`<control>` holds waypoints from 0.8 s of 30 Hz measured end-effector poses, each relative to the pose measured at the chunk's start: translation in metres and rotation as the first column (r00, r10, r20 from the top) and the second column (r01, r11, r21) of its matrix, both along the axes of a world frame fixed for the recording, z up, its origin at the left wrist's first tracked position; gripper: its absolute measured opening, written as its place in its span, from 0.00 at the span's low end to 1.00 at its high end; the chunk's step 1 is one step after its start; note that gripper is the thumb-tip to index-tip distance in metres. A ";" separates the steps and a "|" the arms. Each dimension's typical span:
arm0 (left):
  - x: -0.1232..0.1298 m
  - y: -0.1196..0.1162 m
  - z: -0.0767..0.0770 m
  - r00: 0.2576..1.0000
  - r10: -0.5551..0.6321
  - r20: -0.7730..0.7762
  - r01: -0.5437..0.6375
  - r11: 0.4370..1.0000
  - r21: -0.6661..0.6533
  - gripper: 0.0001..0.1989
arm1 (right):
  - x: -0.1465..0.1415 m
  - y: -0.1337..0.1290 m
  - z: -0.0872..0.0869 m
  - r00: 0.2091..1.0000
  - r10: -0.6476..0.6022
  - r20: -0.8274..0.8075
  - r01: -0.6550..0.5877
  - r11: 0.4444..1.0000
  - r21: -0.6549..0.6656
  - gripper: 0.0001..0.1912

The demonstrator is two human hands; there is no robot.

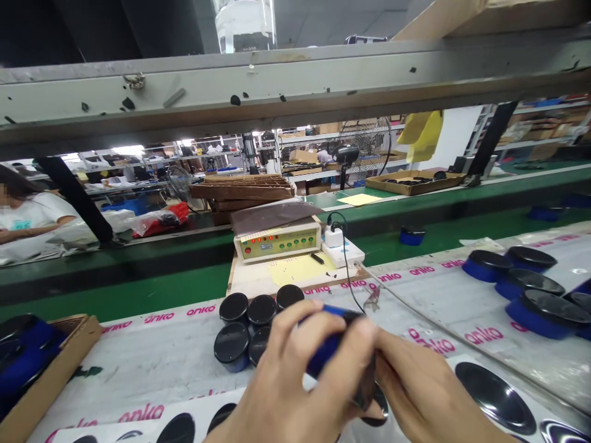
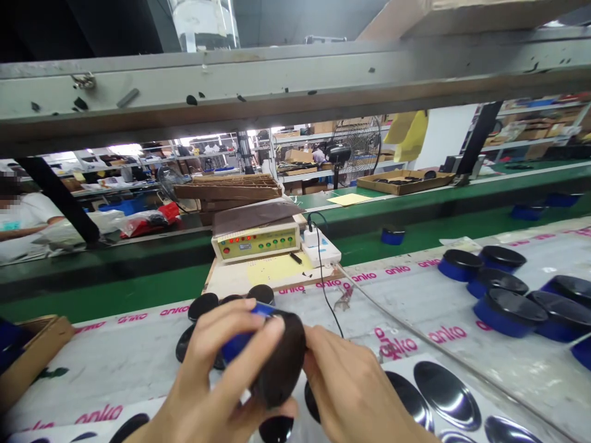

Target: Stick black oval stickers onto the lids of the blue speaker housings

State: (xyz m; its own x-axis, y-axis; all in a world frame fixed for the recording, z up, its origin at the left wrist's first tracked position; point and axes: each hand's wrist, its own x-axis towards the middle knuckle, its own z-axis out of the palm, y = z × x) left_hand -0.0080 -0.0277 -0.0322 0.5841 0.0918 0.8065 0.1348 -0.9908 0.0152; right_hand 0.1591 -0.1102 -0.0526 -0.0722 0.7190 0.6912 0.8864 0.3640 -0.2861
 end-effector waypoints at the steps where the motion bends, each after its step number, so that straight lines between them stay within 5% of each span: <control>1: 0.000 -0.003 -0.003 1.000 -0.007 0.015 0.007 1.000 0.028 0.30 | 0.000 -0.001 -0.001 1.000 -0.010 0.007 0.010 1.000 0.011 0.09; 6: 0.002 -0.016 -0.009 0.998 -0.021 -0.067 0.018 0.999 -0.046 0.26 | -0.001 -0.006 -0.002 0.997 -0.049 0.066 0.045 0.998 0.048 0.10; 14: -0.002 0.002 0.003 0.962 -0.013 -0.273 0.068 0.979 0.194 0.19 | 0.004 -0.012 -0.009 0.994 0.024 0.110 -0.027 0.999 0.030 0.11; 16: -0.003 0.005 0.002 0.964 -0.044 -0.261 0.078 0.989 0.123 0.17 | 0.007 -0.013 -0.012 0.994 0.065 0.090 -0.064 0.998 -0.006 0.11; 21: -0.002 0.016 -0.010 0.865 -0.132 -0.485 -0.042 0.942 -0.332 0.40 | 0.021 -0.014 -0.025 0.962 0.109 0.251 -0.084 0.991 -0.108 0.11; 24: 0.003 0.028 -0.022 0.816 -0.063 -0.575 -0.250 0.858 -0.448 0.35 | 0.045 -0.023 -0.034 0.972 -0.091 0.215 0.097 0.995 -0.017 0.05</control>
State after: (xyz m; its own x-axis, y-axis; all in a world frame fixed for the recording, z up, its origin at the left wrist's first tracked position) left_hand -0.0054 0.0007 -0.0547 0.8743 0.4526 0.1752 0.3652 -0.8513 0.3768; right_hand 0.2044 -0.1334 -0.0863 -0.1477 0.7477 0.6474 0.9580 0.2709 -0.0944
